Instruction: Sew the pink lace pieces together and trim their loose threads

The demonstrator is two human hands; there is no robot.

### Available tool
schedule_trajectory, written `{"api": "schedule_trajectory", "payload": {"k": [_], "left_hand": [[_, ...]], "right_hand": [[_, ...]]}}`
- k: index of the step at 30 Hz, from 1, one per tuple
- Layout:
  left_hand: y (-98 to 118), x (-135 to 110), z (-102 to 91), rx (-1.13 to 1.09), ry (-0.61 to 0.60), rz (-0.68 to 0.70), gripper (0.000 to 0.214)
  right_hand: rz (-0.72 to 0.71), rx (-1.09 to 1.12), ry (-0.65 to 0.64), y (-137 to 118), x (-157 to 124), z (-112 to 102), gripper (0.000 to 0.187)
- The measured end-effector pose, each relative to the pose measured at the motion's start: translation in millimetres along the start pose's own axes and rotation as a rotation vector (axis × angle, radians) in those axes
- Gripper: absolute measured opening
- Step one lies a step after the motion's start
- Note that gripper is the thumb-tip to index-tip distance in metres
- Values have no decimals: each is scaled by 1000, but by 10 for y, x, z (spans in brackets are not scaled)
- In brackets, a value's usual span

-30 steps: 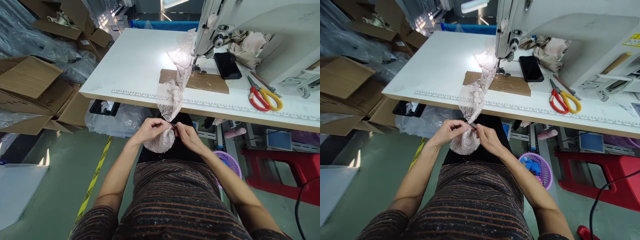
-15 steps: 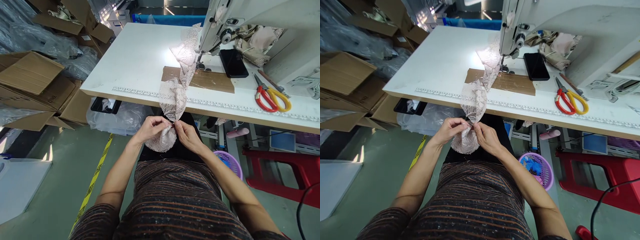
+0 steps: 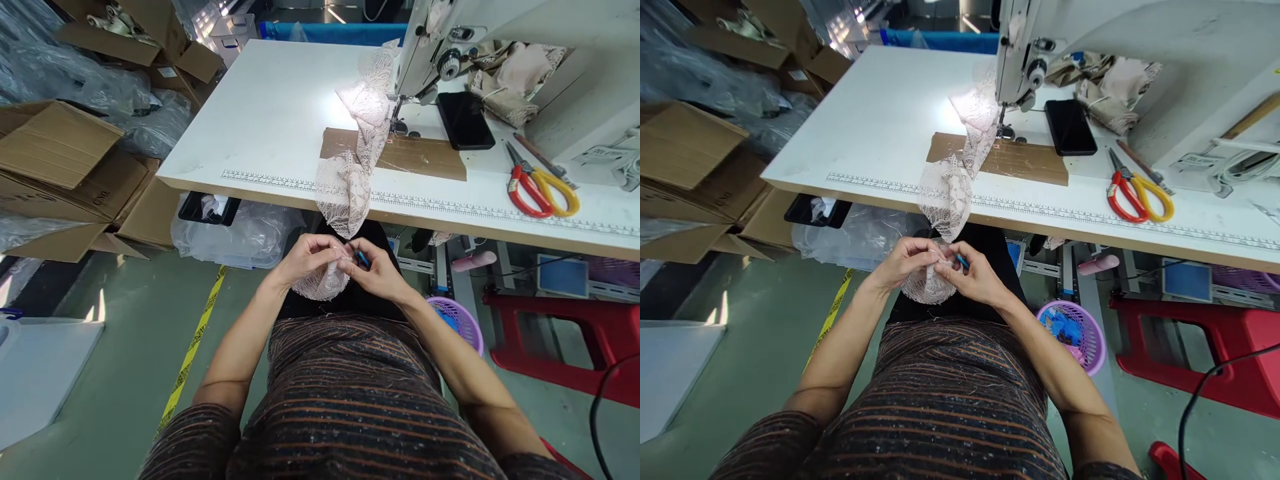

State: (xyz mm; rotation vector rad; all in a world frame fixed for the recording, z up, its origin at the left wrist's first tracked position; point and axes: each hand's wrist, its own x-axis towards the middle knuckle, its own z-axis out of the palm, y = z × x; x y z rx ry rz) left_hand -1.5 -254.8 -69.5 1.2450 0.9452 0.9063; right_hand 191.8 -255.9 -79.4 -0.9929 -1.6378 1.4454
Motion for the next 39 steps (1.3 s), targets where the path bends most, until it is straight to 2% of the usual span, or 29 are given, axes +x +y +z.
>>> {"api": "schedule_trajectory", "payload": {"k": [2, 5, 8, 11, 16, 18, 21, 25, 29, 32, 34, 36, 38, 39], "left_hand": [[-83, 0, -46, 17, 4, 2, 33], [-281, -12, -170, 220, 68, -18, 53], [-489, -45, -285, 439, 115, -50, 60], [-568, -83, -340, 511, 96, -53, 57], [-376, -108, -340, 663, -61, -12, 53], [-274, -110, -323, 774, -80, -16, 41], [-151, -124, -289, 865, -67, -49, 16], [-12, -131, -265, 691, -103, -9, 16], [125, -65, -233, 447, -233, -26, 21], [233, -11, -146, 274, -321, -76, 26], [301, 0, -68, 189, -338, -125, 30], [350, -12, -2, 155, -292, -160, 33], [370, -38, 33, 165, -181, -152, 34], [369, -53, 37, 184, -120, -145, 33]], "right_hand": [[80, 18, -29, -21, -66, -113, 46], [162, 51, 42, -58, -181, -390, 45], [130, 84, 219, -87, -235, -634, 42], [58, 116, 374, -66, -179, -690, 43], [-37, 135, 566, 129, 36, -427, 43], [-63, 138, 632, 226, 91, -308, 43], [-75, 106, 656, 322, 95, -208, 41], [-127, 35, 683, 309, 26, -224, 35], [-240, -24, 715, 190, 30, -267, 31], [-294, -42, 697, 113, 97, -213, 31], [-281, -6, 606, 102, 141, -120, 34], [-211, 94, 422, 129, 161, -2, 39], [-80, 234, 242, 182, 145, 110, 43], [-9, 298, 194, 210, 124, 153, 44]]}}
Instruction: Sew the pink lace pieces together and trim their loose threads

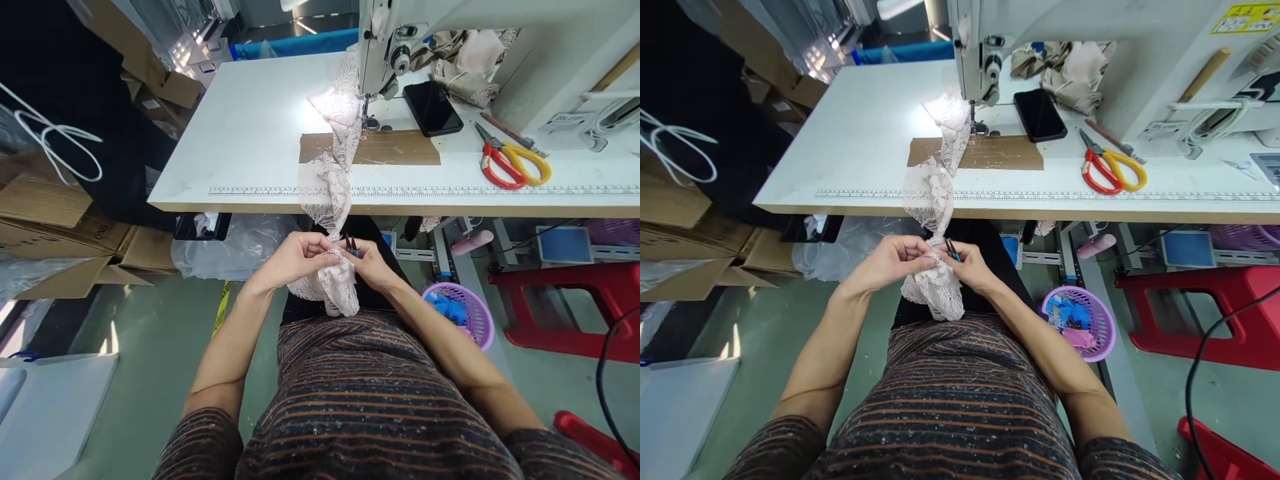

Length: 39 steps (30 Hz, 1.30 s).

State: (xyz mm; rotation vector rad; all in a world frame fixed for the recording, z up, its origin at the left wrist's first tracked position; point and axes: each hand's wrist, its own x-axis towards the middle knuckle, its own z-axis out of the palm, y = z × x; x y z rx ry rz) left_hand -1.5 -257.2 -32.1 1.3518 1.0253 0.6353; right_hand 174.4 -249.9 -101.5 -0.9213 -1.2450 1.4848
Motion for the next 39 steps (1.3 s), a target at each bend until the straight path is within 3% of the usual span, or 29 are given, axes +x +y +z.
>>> {"api": "schedule_trajectory", "payload": {"k": [4, 8, 15, 18, 24, 27, 29, 32, 33, 36, 39], "left_hand": [[-65, -37, -22, 128, 150, 30, 30], [-131, -22, -63, 267, 219, 147, 31], [-183, -1, -112, 222, 134, 233, 31], [-210, -3, -130, 200, 152, 229, 34], [-310, 58, -230, 1, 387, 221, 52], [-333, 40, -270, 67, 518, 288, 47], [-346, -22, -252, 165, 392, 339, 50], [-418, -154, -180, 148, -8, 335, 73], [-459, -194, -161, 115, -89, 300, 77], [-607, -256, -175, 44, -100, 197, 72], [-732, -207, -293, 41, 80, 125, 67]], "right_hand": [[190, 135, -9, 52, -125, 19, 47], [188, 105, -66, -51, -191, -17, 52], [148, -27, -120, -182, -195, -29, 49], [154, -52, -129, -203, -182, -46, 52], [169, -133, -129, -225, -140, -90, 53], [126, -171, -139, -258, -146, -81, 49], [102, -190, -190, -303, -184, -59, 45], [49, -218, -301, -358, -275, -34, 39], [28, -225, -309, -355, -299, -34, 37], [-13, -236, -195, -234, -302, -59, 35], [-31, -283, 0, -2, -204, -99, 35]]}}
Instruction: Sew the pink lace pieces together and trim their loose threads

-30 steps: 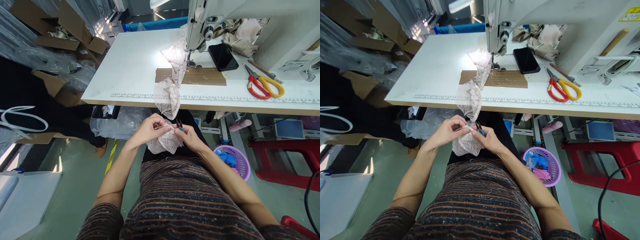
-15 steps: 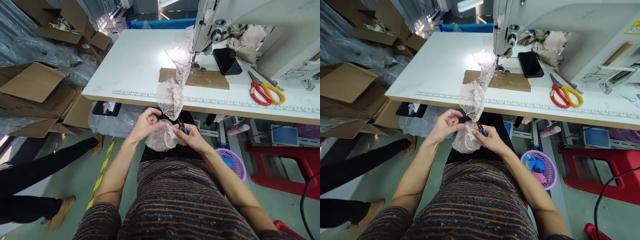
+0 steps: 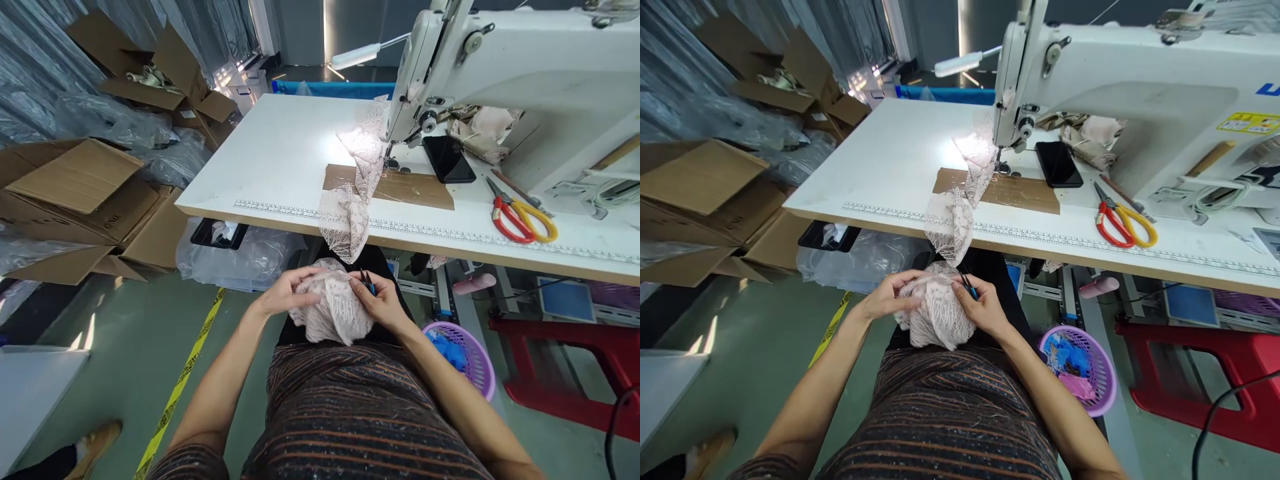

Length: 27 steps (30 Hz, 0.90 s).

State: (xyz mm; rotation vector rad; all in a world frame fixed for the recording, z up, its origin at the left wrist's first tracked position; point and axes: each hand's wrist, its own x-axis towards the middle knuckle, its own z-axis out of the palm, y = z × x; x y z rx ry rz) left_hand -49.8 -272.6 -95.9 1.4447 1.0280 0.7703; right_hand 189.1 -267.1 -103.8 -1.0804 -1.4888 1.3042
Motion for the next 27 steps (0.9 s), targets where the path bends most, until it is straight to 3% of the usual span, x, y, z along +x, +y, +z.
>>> {"api": "schedule_trajectory", "payload": {"k": [2, 4, 8, 13, 17, 23, 27], "left_hand": [[-69, 73, -77, 84, 134, -23, 65], [-117, 147, -122, 195, 192, -8, 60], [-93, 240, -94, 328, 106, 143, 56], [93, 327, 22, 143, 15, 287, 40], [173, 359, 23, -3, -58, 299, 18], [181, 321, -56, -53, -87, 224, 31], [184, 299, -56, -72, -44, 219, 31]], "right_hand": [[19, -19, 77, 138, 65, 19, 36], [31, -24, 96, 213, 101, 32, 37], [2, -7, 9, 173, 93, 43, 33], [-66, -27, -101, 8, 42, 65, 26], [-106, -43, -133, -88, 8, 79, 24], [-99, -83, -162, -176, 7, 69, 24], [-115, -89, -171, -199, 14, 66, 23]]}}
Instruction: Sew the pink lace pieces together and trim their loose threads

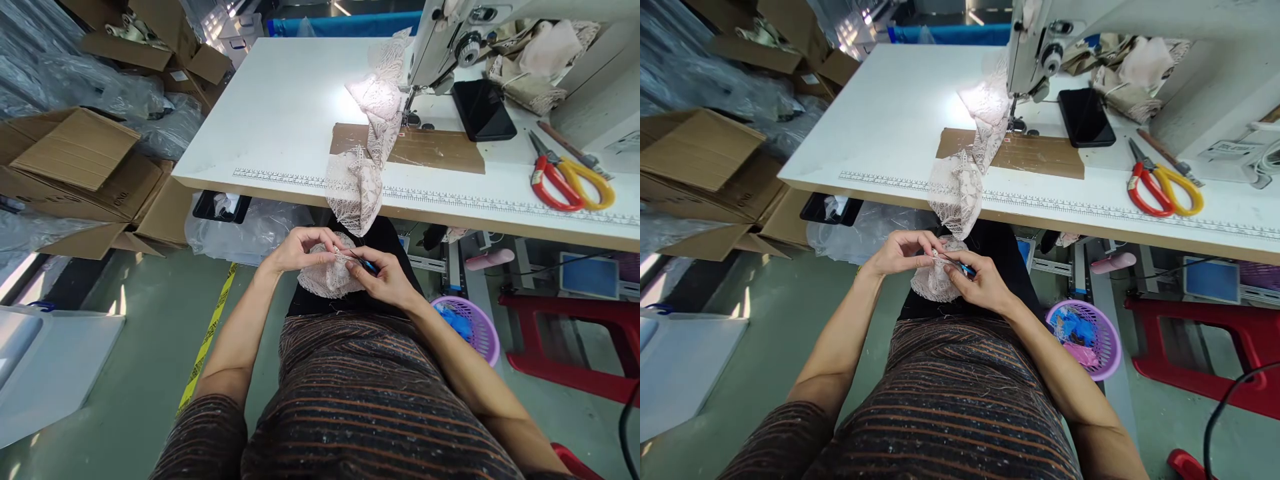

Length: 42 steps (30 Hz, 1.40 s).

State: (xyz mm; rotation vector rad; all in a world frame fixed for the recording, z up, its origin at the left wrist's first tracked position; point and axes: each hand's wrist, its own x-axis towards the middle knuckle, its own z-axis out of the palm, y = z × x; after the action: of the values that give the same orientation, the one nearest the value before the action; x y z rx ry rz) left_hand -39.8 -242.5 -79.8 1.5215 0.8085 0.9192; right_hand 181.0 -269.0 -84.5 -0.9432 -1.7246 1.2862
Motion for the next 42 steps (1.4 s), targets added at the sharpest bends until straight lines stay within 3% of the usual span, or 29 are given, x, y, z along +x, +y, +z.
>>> {"api": "schedule_trajectory", "payload": {"k": [9, 15, 29, 32, 35, 38, 40, 42], "left_hand": [[32, 11, 24, -95, 98, 22, 27], [27, -8, 35, -113, 157, -90, 35], [-15, -2, 29, -117, 160, -77, 44], [-14, -18, 15, -38, 96, -92, 49], [-18, -87, -10, 110, -95, -161, 60], [-92, -178, -52, 156, -155, -265, 56], [-190, -210, -87, 173, -55, -288, 56], [-306, -206, -117, 272, 82, -252, 57]], "right_hand": [[-10, -6, -10, -21, 24, -7, 24], [11, 44, -39, -11, 50, -11, 19], [36, -117, -24, 62, 70, 14, 23], [21, -99, -23, 36, 51, 13, 24], [32, -8, -23, 54, 7, 6, 28], [107, 44, 45, 191, -39, 19, 35], [143, -18, 158, 318, -54, 36, 36], [82, -168, 304, 409, -52, 48, 30]]}}
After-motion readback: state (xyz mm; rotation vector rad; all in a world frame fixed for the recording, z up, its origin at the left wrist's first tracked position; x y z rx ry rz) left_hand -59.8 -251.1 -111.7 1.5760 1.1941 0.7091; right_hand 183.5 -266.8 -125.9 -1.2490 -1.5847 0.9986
